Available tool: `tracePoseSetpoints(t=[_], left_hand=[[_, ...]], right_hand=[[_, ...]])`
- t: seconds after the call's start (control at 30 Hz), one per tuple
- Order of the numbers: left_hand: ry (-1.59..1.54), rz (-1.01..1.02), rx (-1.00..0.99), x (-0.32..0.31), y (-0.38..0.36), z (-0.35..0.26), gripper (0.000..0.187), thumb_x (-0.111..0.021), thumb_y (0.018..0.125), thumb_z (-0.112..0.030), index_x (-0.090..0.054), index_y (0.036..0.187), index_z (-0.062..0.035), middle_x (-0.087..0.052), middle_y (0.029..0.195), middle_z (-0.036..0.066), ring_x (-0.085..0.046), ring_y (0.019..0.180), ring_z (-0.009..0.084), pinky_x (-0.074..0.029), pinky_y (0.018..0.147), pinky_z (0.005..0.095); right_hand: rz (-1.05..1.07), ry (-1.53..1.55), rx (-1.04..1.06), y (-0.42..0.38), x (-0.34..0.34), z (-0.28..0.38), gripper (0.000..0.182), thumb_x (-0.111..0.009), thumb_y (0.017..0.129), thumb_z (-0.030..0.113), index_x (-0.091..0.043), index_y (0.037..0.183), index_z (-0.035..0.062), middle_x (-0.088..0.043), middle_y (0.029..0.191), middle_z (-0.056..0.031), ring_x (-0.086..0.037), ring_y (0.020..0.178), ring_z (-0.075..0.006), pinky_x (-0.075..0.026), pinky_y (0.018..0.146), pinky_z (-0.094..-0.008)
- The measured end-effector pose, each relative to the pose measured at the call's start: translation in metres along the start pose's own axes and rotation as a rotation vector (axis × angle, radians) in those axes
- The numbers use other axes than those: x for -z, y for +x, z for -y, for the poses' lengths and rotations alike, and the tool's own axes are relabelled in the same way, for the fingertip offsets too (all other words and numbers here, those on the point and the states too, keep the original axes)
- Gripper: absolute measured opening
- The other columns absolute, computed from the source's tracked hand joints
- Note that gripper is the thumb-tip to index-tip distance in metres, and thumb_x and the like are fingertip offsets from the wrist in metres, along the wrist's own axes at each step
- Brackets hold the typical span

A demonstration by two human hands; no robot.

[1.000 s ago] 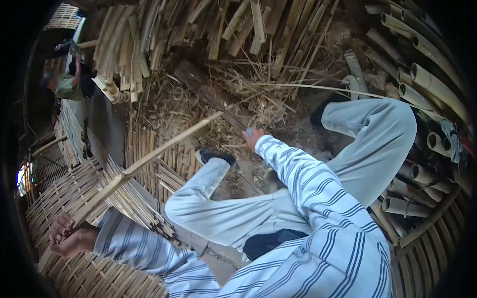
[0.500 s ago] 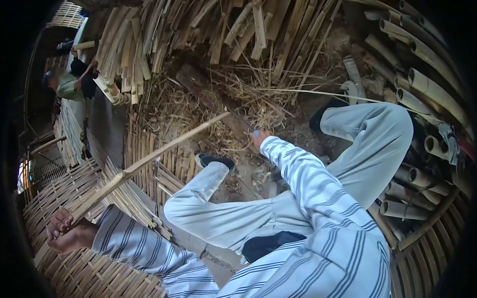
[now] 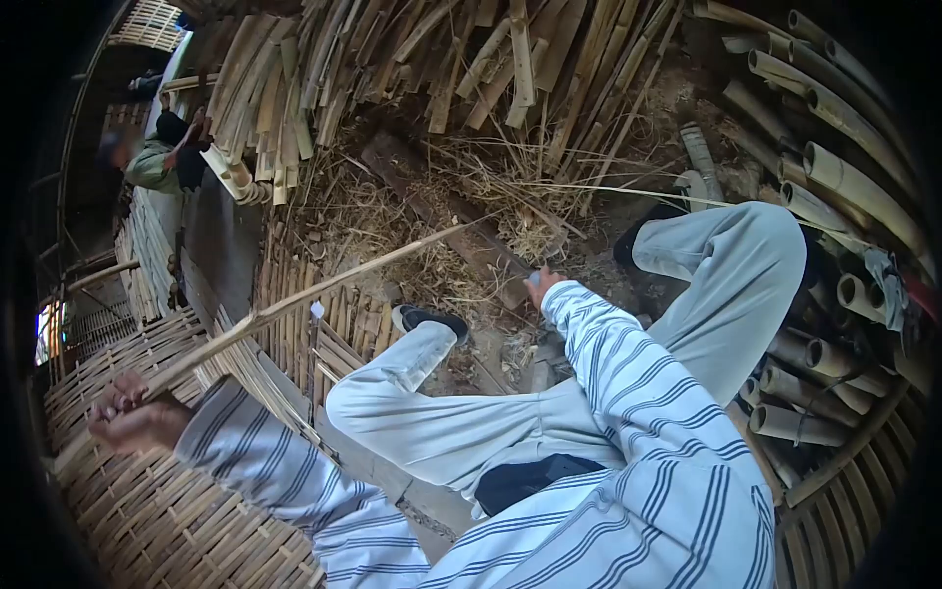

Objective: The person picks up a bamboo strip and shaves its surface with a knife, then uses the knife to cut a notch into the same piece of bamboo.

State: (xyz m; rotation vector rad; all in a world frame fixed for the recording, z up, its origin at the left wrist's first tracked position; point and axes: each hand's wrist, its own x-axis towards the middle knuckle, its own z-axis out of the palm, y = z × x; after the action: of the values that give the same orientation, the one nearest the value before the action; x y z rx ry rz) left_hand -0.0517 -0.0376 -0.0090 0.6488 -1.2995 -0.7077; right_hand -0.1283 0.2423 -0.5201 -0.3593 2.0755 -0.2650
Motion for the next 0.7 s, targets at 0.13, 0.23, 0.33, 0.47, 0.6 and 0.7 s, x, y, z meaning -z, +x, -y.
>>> tracePoseSetpoints(t=[0.13,0.23,0.33,0.47,0.6,0.7], left_hand=[[-0.072,0.007,0.045,0.001,0.002,-0.005,0.024,-0.042,0.074,-0.018,-0.026,0.056,-0.0152,-0.025,0.049,-0.001,-0.023,0.039,0.0099,-0.021,0.033,0.0221],[-0.208,0.093,0.072,0.02,0.009,-0.015,0.024,-0.044,0.073,-0.016,-0.026,0.056,-0.0146,-0.025,0.05,0.001,-0.024,0.039,0.0103,-0.022,0.034,0.0217],[-0.274,0.141,0.039,0.056,0.035,-0.045,0.022,-0.045,0.071,-0.015,-0.028,0.056,-0.0147,-0.026,0.05,0.001,-0.026,0.04,0.0108,-0.022,0.036,0.0229],[-0.404,0.321,0.002,0.085,0.063,-0.081,0.019,-0.047,0.067,-0.016,-0.03,0.058,-0.0127,-0.03,0.051,0.003,-0.028,0.043,0.0124,-0.025,0.043,0.0245],[-0.453,0.393,-0.04,0.097,0.07,-0.097,0.018,-0.048,0.064,-0.017,-0.032,0.057,-0.0117,-0.031,0.052,0.005,-0.033,0.047,0.0157,-0.028,0.047,0.0283],[-0.459,0.29,-0.075,0.115,0.075,-0.104,0.022,-0.049,0.063,-0.016,-0.028,0.055,-0.0128,-0.029,0.054,0.005,-0.031,0.048,0.0167,-0.026,0.048,0.0294]], right_hand=[[-0.006,-0.049,0.02,0.001,0.003,0.004,0.06,-0.046,0.091,0.048,-0.04,0.127,0.0014,-0.056,0.118,-0.0258,-0.055,0.11,-0.0393,-0.044,0.092,-0.0479],[-0.022,-0.144,0.043,-0.003,0.014,0.008,0.058,-0.047,0.091,0.046,-0.04,0.126,-0.0003,-0.058,0.115,-0.0236,-0.057,0.107,-0.0386,-0.045,0.09,-0.0478],[0.046,-0.163,0.092,-0.012,0.024,0.008,0.065,-0.044,0.092,0.046,-0.031,0.135,-0.0013,-0.054,0.12,-0.0267,-0.054,0.11,-0.04,-0.044,0.091,-0.0484],[0.006,-0.117,0.06,0.001,0.007,0.015,0.069,-0.042,0.09,0.051,-0.037,0.135,-0.0017,-0.053,0.123,-0.0267,-0.052,0.113,-0.0418,-0.042,0.094,-0.0468],[0.09,0.558,-0.022,-0.009,0.028,0.052,0.066,-0.045,0.087,0.056,-0.052,0.123,0.0014,-0.056,0.124,-0.0179,-0.055,0.112,-0.0312,-0.042,0.093,-0.0379],[0.169,0.808,0.019,-0.033,0.046,0.076,0.07,-0.054,0.082,0.058,-0.053,0.124,0.0025,-0.06,0.119,-0.0128,-0.056,0.106,-0.0333,-0.045,0.084,-0.0432]])
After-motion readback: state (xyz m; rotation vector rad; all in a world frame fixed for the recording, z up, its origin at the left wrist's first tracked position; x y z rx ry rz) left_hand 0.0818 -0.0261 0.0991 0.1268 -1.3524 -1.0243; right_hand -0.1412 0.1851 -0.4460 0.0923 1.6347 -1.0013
